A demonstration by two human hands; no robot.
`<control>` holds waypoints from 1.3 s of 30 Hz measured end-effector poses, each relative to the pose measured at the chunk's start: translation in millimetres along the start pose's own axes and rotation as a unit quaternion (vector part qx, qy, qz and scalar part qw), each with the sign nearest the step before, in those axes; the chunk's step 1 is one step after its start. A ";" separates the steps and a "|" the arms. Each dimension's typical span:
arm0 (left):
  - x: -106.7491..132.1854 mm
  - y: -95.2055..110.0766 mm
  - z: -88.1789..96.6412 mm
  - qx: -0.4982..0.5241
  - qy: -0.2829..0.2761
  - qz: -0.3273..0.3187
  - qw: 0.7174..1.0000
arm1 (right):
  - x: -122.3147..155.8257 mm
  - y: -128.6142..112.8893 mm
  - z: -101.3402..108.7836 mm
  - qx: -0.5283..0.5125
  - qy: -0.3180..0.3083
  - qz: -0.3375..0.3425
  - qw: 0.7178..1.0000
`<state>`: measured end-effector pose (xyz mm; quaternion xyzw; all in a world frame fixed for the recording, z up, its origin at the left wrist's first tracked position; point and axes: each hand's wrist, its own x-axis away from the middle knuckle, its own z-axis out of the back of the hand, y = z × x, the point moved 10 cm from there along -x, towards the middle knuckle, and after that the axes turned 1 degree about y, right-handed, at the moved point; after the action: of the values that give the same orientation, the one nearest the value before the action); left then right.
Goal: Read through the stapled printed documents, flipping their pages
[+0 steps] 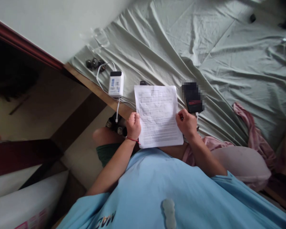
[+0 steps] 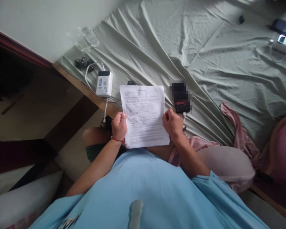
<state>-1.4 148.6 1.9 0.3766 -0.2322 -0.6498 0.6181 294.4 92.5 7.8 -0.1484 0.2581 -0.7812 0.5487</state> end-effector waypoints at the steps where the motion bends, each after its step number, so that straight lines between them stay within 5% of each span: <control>1: -0.1 -0.2 -0.1 0.001 0.000 0.000 1.000 | 0.0 -0.1 0.2 0.004 -0.001 -0.001 1.000; 39: 0.6 2.5 2.4 -0.017 0.019 -0.009 1.000 | 0.7 2.9 -2.7 0.032 -0.020 -0.014 0.999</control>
<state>-1.7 147.3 5.2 0.3803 -0.2063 -0.6520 0.6226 294.9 91.8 3.9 -0.1505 0.2198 -0.7936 0.5470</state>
